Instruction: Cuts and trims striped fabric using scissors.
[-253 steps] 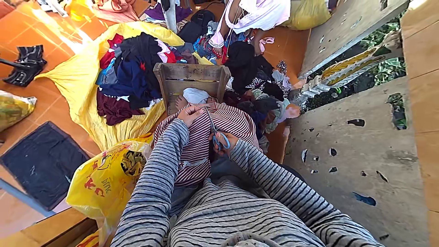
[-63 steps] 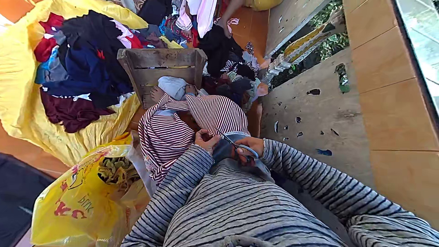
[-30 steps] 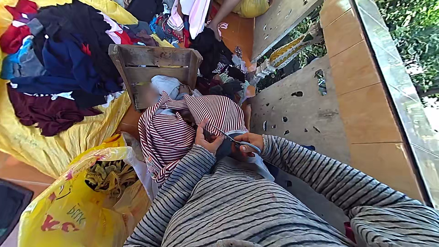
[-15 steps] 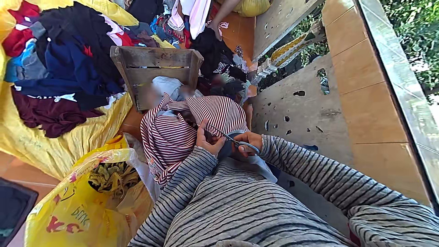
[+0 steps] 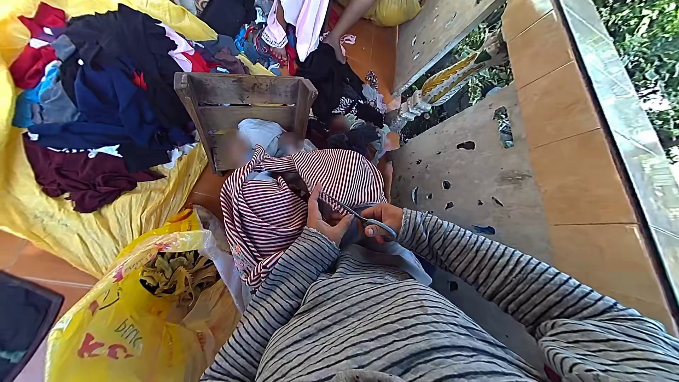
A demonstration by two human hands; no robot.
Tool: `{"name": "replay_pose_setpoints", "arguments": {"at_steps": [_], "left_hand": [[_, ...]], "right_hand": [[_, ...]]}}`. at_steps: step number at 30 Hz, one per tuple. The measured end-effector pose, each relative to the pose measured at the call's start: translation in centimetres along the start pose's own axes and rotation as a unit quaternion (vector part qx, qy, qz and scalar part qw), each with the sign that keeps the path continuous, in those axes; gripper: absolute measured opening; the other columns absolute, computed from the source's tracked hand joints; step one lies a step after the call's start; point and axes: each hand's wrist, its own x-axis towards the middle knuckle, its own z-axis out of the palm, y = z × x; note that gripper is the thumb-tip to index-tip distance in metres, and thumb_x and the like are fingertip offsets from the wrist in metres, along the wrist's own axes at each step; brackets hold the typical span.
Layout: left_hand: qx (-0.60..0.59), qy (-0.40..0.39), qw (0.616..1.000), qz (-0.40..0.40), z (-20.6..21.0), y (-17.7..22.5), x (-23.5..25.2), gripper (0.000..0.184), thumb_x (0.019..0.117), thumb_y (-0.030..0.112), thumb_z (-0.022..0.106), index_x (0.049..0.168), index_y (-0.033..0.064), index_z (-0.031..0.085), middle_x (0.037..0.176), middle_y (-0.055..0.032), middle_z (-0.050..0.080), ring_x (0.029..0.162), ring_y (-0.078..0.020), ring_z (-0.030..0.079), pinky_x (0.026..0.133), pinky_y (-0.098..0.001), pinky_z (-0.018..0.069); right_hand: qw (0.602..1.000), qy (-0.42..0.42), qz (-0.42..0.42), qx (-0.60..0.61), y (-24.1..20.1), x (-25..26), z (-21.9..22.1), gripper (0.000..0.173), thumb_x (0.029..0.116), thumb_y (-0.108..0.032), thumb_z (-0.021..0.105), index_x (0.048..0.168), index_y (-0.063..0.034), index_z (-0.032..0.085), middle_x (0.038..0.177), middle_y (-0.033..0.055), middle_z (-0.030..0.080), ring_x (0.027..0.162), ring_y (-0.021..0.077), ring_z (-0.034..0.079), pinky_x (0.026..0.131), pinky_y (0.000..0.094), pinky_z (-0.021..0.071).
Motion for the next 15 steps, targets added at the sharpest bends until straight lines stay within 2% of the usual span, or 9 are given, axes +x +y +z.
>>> {"name": "replay_pose_setpoints", "arguments": {"at_steps": [2, 4, 6, 8, 9, 10, 13, 15], "left_hand": [[-0.027, 0.004, 1.000, 0.000, -0.1, 0.0, 0.1, 0.105, 0.0774, -0.002, 0.079, 0.158, -0.0053, 0.011, 0.151, -0.0237, 0.039, 0.077, -0.0064, 0.070, 0.073, -0.0213, 0.0607], [-0.072, 0.016, 0.997, 0.000, -0.2, 0.0, 0.3, 0.094, 0.0811, -0.001, 0.074, 0.156, -0.0072, 0.017, 0.145, -0.0212, 0.045, 0.084, -0.0053, 0.067, 0.076, -0.0205, 0.0586], [-0.154, 0.049, 0.986, -0.035, -0.3, 0.3, 0.8, 0.067, 0.0930, -0.002, 0.059, 0.153, -0.0045, 0.029, 0.127, -0.0133, 0.056, 0.087, -0.0073, 0.062, 0.079, -0.0242, 0.0545], [-0.224, 0.100, 0.967, -0.072, -0.3, 0.1, 1.5, 0.042, 0.1047, 0.005, 0.043, 0.146, 0.0024, 0.043, 0.108, -0.0028, 0.060, 0.079, -0.0043, 0.058, 0.075, -0.0227, 0.0513], [-0.250, 0.123, 0.956, -0.090, -0.3, -0.1, 1.9, 0.035, 0.1078, 0.009, 0.040, 0.142, 0.0060, 0.048, 0.102, 0.0004, 0.062, 0.075, -0.0034, 0.059, 0.072, -0.0213, 0.0520], [-0.272, 0.138, 0.947, -0.103, -0.3, -0.1, 2.1, 0.033, 0.1089, 0.010, 0.040, 0.139, 0.0081, 0.051, 0.101, 0.0006, 0.062, 0.075, -0.0043, 0.059, 0.072, -0.0224, 0.0520], [-0.295, 0.176, 0.932, -0.117, 0.0, 0.8, 2.2, 0.029, 0.1061, 0.003, 0.046, 0.133, 0.0052, 0.055, 0.104, -0.0029, 0.063, 0.084, -0.0096, 0.062, 0.079, -0.0290, 0.0529], [-0.259, 0.204, 0.937, -0.117, 0.1, 1.2, 2.1, 0.021, 0.1025, -0.001, 0.053, 0.123, 0.0025, 0.058, 0.096, -0.0010, 0.063, 0.079, -0.0068, 0.062, 0.075, -0.0243, 0.0540]], "right_hand": [[1.000, 0.015, 0.001, 0.000, 0.3, 0.0, 0.2, 0.040, 0.0820, -0.049, 0.079, 0.091, -0.0128, 0.066, 0.059, -0.0117, 0.059, 0.048, -0.0008, 0.056, 0.047, 0.0164, 0.0469], [1.000, 0.023, 0.005, 0.003, 0.5, 0.0, 0.4, 0.038, 0.0818, -0.048, 0.080, 0.091, -0.0129, 0.067, 0.059, -0.0117, 0.060, 0.047, -0.0010, 0.056, 0.047, 0.0163, 0.0469], [1.000, 0.026, 0.011, 0.004, 0.6, -0.2, 0.5, 0.038, 0.0808, -0.047, 0.080, 0.091, -0.0130, 0.067, 0.059, -0.0120, 0.060, 0.047, -0.0012, 0.055, 0.047, 0.0164, 0.0466], [1.000, 0.019, 0.016, 0.007, 0.7, -0.4, 0.6, 0.036, 0.0815, -0.045, 0.080, 0.091, -0.0127, 0.066, 0.059, -0.0121, 0.060, 0.048, -0.0013, 0.055, 0.047, 0.0163, 0.0463], [1.000, 0.015, 0.016, 0.009, 0.7, -0.5, 0.7, 0.036, 0.0815, -0.045, 0.080, 0.091, -0.0127, 0.067, 0.059, -0.0120, 0.060, 0.048, -0.0013, 0.055, 0.047, 0.0161, 0.0461], [1.000, 0.010, 0.013, 0.009, 0.7, -0.5, 0.8, 0.036, 0.0817, -0.045, 0.080, 0.091, -0.0126, 0.067, 0.059, -0.0120, 0.060, 0.048, -0.0014, 0.055, 0.047, 0.0161, 0.0460], [1.000, 0.000, 0.005, 0.007, 0.7, -0.8, 1.1, 0.034, 0.0825, -0.043, 0.080, 0.090, -0.0128, 0.067, 0.059, -0.0123, 0.060, 0.048, -0.0019, 0.055, 0.047, 0.0159, 0.0465], [1.000, 0.000, 0.000, 0.009, 0.8, -0.9, 1.2, 0.034, 0.0827, -0.044, 0.080, 0.090, -0.0133, 0.067, 0.059, -0.0126, 0.061, 0.048, -0.0021, 0.056, 0.047, 0.0156, 0.0467]]}}
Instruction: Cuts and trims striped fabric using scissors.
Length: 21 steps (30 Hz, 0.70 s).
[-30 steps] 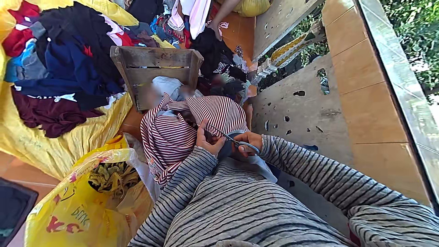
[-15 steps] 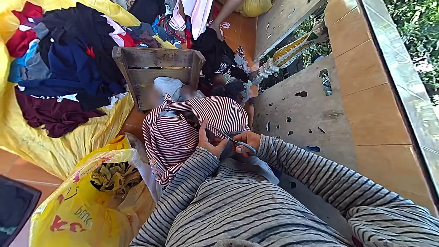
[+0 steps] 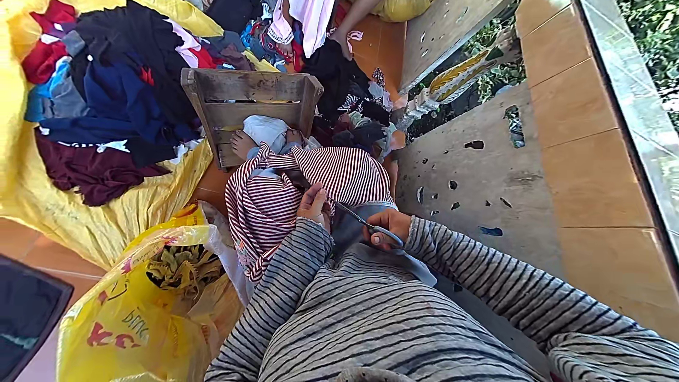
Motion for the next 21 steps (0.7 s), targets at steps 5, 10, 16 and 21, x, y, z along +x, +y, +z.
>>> {"name": "replay_pose_setpoints", "arguments": {"at_steps": [5, 10, 16, 21], "left_hand": [[0.058, 0.038, 0.997, 0.032, -0.3, 0.2, 0.0, 0.025, 0.0981, -0.007, 0.059, 0.122, -0.0044, 0.061, 0.098, -0.0076, 0.064, 0.080, -0.0104, 0.061, 0.075, -0.0267, 0.0540], [0.053, 0.022, 0.997, 0.054, -0.5, -0.2, 0.0, 0.035, 0.0956, -0.012, 0.058, 0.130, -0.0063, 0.059, 0.107, -0.0119, 0.066, 0.084, -0.0114, 0.064, 0.076, -0.0263, 0.0558], [0.103, -0.027, 0.988, 0.110, -1.1, -0.5, 0.0, 0.060, 0.0865, -0.014, 0.062, 0.144, -0.0041, 0.049, 0.126, -0.0121, 0.061, 0.079, -0.0054, 0.060, 0.073, -0.0214, 0.0539], [0.103, -0.057, 0.981, 0.156, -1.3, -0.7, -0.1, 0.071, 0.0847, -0.015, 0.062, 0.151, -0.0065, 0.038, 0.136, -0.0147, 0.055, 0.074, -0.0012, 0.059, 0.071, -0.0167, 0.0531]], "right_hand": [[1.000, 0.005, 0.019, 0.006, -0.1, -0.2, -0.3, 0.035, 0.0833, -0.044, 0.079, 0.093, -0.0126, 0.067, 0.058, -0.0117, 0.061, 0.048, -0.0008, 0.057, 0.047, 0.0164, 0.0478], [0.999, 0.002, 0.029, 0.032, -0.3, 0.5, -0.1, 0.045, 0.0807, -0.054, 0.079, 0.094, -0.0128, 0.067, 0.056, -0.0102, 0.060, 0.046, 0.0005, 0.057, 0.045, 0.0168, 0.0470], [0.999, -0.023, 0.015, 0.021, -1.1, 2.2, 0.2, 0.047, 0.0845, -0.057, 0.074, 0.098, -0.0119, 0.065, 0.058, -0.0098, 0.061, 0.048, 0.0009, 0.058, 0.045, 0.0170, 0.0469], [0.999, -0.034, 0.021, 0.010, -2.0, 3.1, 0.2, 0.045, 0.0865, -0.053, 0.072, 0.100, -0.0113, 0.062, 0.060, -0.0091, 0.062, 0.049, 0.0013, 0.060, 0.047, 0.0165, 0.0479]]}}
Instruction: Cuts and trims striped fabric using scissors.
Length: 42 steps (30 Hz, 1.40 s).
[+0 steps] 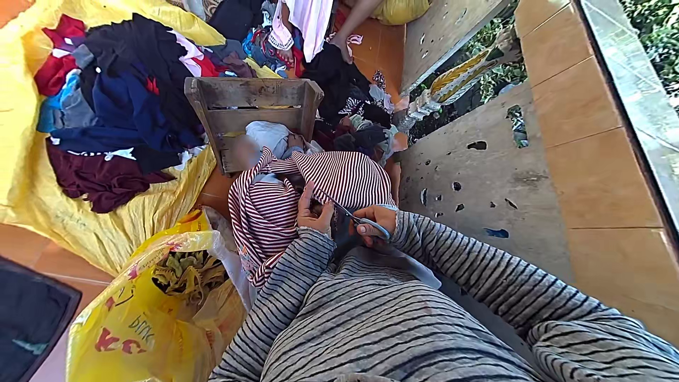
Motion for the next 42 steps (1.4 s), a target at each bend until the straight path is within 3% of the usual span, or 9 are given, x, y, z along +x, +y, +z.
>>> {"name": "replay_pose_setpoints", "arguments": {"at_steps": [10, 12, 14, 16, 22, 24, 32, 38, 42], "left_hand": [[-0.018, -0.011, 0.999, 0.028, 0.0, 0.1, -0.4, 0.081, 0.0826, -0.015, 0.060, 0.156, -0.0043, 0.029, 0.142, -0.0140, 0.051, 0.073, -0.0002, 0.061, 0.071, -0.0158, 0.0540], [-0.015, -0.011, 0.999, 0.029, 0.0, 0.1, -0.4, 0.084, 0.0811, -0.015, 0.060, 0.157, -0.0036, 0.026, 0.135, -0.0126, 0.056, 0.071, -0.0002, 0.062, 0.070, -0.0159, 0.0543], [-0.001, -0.024, 0.999, 0.033, 0.0, 0.1, -0.5, 0.092, 0.0788, -0.013, 0.062, 0.159, -0.0032, 0.018, 0.118, -0.0110, 0.063, 0.069, -0.0013, 0.063, 0.070, -0.0169, 0.0555], [0.014, -0.034, 0.998, 0.042, -0.1, -0.1, -0.5, 0.097, 0.0776, -0.011, 0.064, 0.160, -0.0031, 0.012, 0.114, -0.0112, 0.063, 0.070, -0.0016, 0.064, 0.070, -0.0176, 0.0563], [0.036, -0.015, 0.998, 0.050, 0.0, 0.2, -0.4, 0.099, 0.0763, -0.010, 0.064, 0.159, -0.0066, 0.010, 0.146, -0.0199, 0.045, 0.073, 0.0005, 0.062, 0.068, -0.0154, 0.0541], [0.036, -0.020, 0.998, 0.041, 0.0, 0.3, -0.5, 0.098, 0.0774, -0.010, 0.064, 0.159, -0.0061, 0.010, 0.147, -0.0199, 0.044, 0.072, 0.0003, 0.062, 0.068, -0.0156, 0.0545], [0.018, -0.031, 0.998, 0.043, -0.1, 0.3, -0.5, 0.100, 0.0763, -0.009, 0.062, 0.159, -0.0069, 0.007, 0.141, -0.0189, 0.047, 0.074, 0.0006, 0.062, 0.070, -0.0152, 0.0544], [0.003, -0.041, 0.998, 0.054, -0.1, 0.1, -0.5, 0.100, 0.0757, -0.008, 0.063, 0.159, -0.0079, 0.006, 0.140, -0.0177, 0.048, 0.073, 0.0010, 0.062, 0.069, -0.0150, 0.0544], [0.000, -0.041, 0.998, 0.044, -0.1, 0.3, -0.7, 0.099, 0.0765, -0.010, 0.062, 0.160, -0.0055, 0.007, 0.139, -0.0166, 0.050, 0.072, -0.0001, 0.063, 0.068, -0.0157, 0.0550]], "right_hand": [[1.000, 0.009, 0.007, -0.001, -0.6, -0.2, 0.3, 0.040, 0.0845, -0.046, 0.077, 0.098, -0.0109, 0.063, 0.058, -0.0096, 0.059, 0.047, 0.0006, 0.057, 0.046, 0.0165, 0.0466], [1.000, 0.006, -0.001, 0.010, -0.3, 0.0, 0.2, 0.044, 0.0841, -0.050, 0.076, 0.100, -0.0110, 0.063, 0.058, -0.0093, 0.060, 0.047, 0.0010, 0.057, 0.045, 0.0165, 0.0468], [1.000, 0.005, -0.007, 0.018, -0.1, 0.3, 0.3, 0.056, 0.0803, -0.061, 0.076, 0.103, -0.0119, 0.062, 0.061, -0.0088, 0.061, 0.049, 0.0018, 0.059, 0.046, 0.0169, 0.0478], [1.000, 0.009, -0.006, 0.016, -0.3, 0.5, 0.5, 0.066, 0.0764, -0.070, 0.074, 0.105, -0.0120, 0.060, 0.063, -0.0081, 0.062, 0.052, 0.0028, 0.060, 0.049, 0.0177, 0.0490], [0.998, 0.002, -0.038, 0.050, 0.3, 0.8, 0.3, 0.069, 0.0761, -0.074, 0.073, 0.105, -0.0118, 0.061, 0.065, -0.0068, 0.064, 0.054, 0.0052, 0.063, 0.049, 0.0198, 0.0514], [0.998, -0.005, -0.050, 0.046, 0.4, 0.8, 0.3, 0.071, 0.0740, -0.076, 0.074, 0.104, -0.0127, 0.063, 0.065, -0.0074, 0.065, 0.054, 0.0043, 0.063, 0.049, 0.0194, 0.0509], [0.998, -0.015, -0.062, -0.018, -0.2, 0.4, -0.1, 0.058, 0.0788, -0.066, 0.076, 0.101, -0.0137, 0.065, 0.065, -0.0123, 0.063, 0.053, -0.0022, 0.059, 0.048, 0.0144, 0.0471], [0.998, 0.004, -0.060, -0.016, -0.3, 0.4, -0.2, 0.052, 0.0770, -0.061, 0.081, 0.096, -0.0137, 0.067, 0.065, -0.0138, 0.062, 0.052, -0.0031, 0.057, 0.050, 0.0144, 0.0474], [0.999, 0.014, -0.035, -0.016, -0.7, 0.2, 0.0, 0.045, 0.0809, -0.050, 0.080, 0.096, -0.0108, 0.066, 0.063, -0.0126, 0.060, 0.051, -0.0021, 0.056, 0.050, 0.0151, 0.0478]]}}
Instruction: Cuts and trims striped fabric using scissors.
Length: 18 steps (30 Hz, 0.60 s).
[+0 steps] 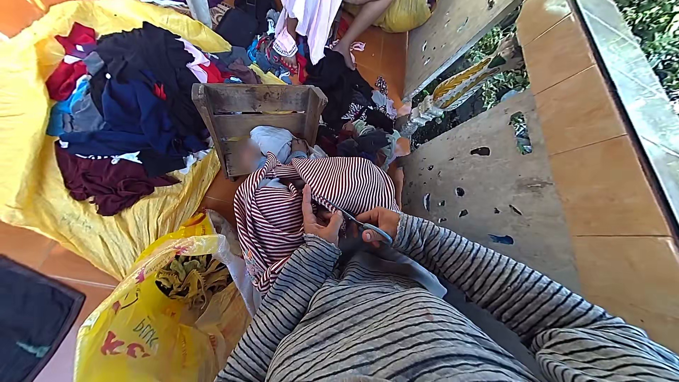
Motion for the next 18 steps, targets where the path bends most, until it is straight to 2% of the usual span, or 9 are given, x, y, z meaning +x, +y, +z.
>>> {"name": "replay_pose_setpoints", "arguments": {"at_steps": [2, 6, 11, 13, 15, 17, 18], "left_hand": [[-0.004, -0.004, 1.000, 0.003, 0.0, -0.2, 0.0, 0.100, 0.0760, -0.011, 0.063, 0.160, -0.0035, 0.009, 0.137, -0.0151, 0.053, 0.071, -0.0008, 0.063, 0.068, -0.0167, 0.0553], [0.009, -0.048, 0.999, 0.017, -0.1, -0.5, 0.0, 0.103, 0.0756, -0.009, 0.064, 0.158, -0.0080, 0.003, 0.140, -0.0186, 0.048, 0.070, -0.0006, 0.063, 0.066, -0.0168, 0.0559], [-0.032, -0.035, 0.999, 0.020, -0.1, -0.5, 0.1, 0.102, 0.0753, -0.008, 0.065, 0.158, -0.0087, 0.005, 0.142, -0.0175, 0.045, 0.074, 0.0002, 0.062, 0.069, -0.0159, 0.0552], [-0.058, -0.021, 0.998, -0.003, -0.1, -0.1, 0.2, 0.087, 0.0824, -0.004, 0.062, 0.157, -0.0081, 0.016, 0.139, -0.0142, 0.050, 0.083, -0.0016, 0.062, 0.075, -0.0187, 0.0552], [-0.074, 0.006, 0.995, -0.067, -0.1, 1.4, 0.7, 0.058, 0.0965, 0.001, 0.048, 0.151, -0.0049, 0.032, 0.129, -0.0100, 0.057, 0.096, -0.0065, 0.062, 0.084, -0.0257, 0.0537], [-0.077, 0.056, 0.987, -0.129, 0.1, 3.3, 1.7, 0.037, 0.1052, 0.000, 0.042, 0.141, -0.0041, 0.048, 0.112, -0.0077, 0.062, 0.089, -0.0087, 0.063, 0.083, -0.0272, 0.0539], [-0.069, 0.077, 0.984, -0.148, 0.1, 4.0, 2.3, 0.031, 0.1054, -0.001, 0.045, 0.135, -0.0041, 0.054, 0.104, -0.0071, 0.064, 0.084, -0.0096, 0.063, 0.080, -0.0272, 0.0542]], "right_hand": [[1.000, 0.004, -0.004, 0.002, 0.0, 0.1, 0.1, 0.044, 0.0821, -0.051, 0.079, 0.097, -0.0109, 0.067, 0.062, -0.0123, 0.061, 0.051, -0.0016, 0.057, 0.050, 0.0155, 0.0484], [1.000, 0.013, 0.000, 0.008, -0.4, 0.3, 0.2, 0.041, 0.0843, -0.049, 0.077, 0.097, -0.0113, 0.066, 0.060, -0.0116, 0.060, 0.049, -0.0011, 0.057, 0.049, 0.0154, 0.0479], [1.000, 0.019, -0.006, 0.012, -0.1, 0.2, 0.3, 0.037, 0.0856, -0.044, 0.077, 0.096, -0.0106, 0.066, 0.061, -0.0118, 0.059, 0.049, -0.0015, 0.055, 0.049, 0.0157, 0.0472], [0.999, 0.026, -0.013, 0.025, 0.2, 0.1, 0.6, 0.036, 0.0849, -0.044, 0.078, 0.095, -0.0110, 0.067, 0.060, -0.0122, 0.059, 0.049, -0.0014, 0.056, 0.049, 0.0158, 0.0477], [0.998, 0.031, -0.033, 0.037, 0.7, -0.1, 0.7, 0.037, 0.0837, -0.045, 0.080, 0.094, -0.0118, 0.067, 0.061, -0.0125, 0.061, 0.049, -0.0014, 0.057, 0.049, 0.0162, 0.0487], [0.997, 0.038, -0.046, 0.042, 1.0, -0.4, 1.0, 0.037, 0.0819, -0.045, 0.081, 0.093, -0.0124, 0.069, 0.063, -0.0131, 0.062, 0.050, -0.0022, 0.057, 0.049, 0.0156, 0.0486], [0.997, 0.043, -0.048, 0.042, 1.0, -0.5, 1.3, 0.036, 0.0810, -0.045, 0.082, 0.093, -0.0131, 0.069, 0.063, -0.0136, 0.063, 0.051, -0.0028, 0.057, 0.049, 0.0152, 0.0484]]}}
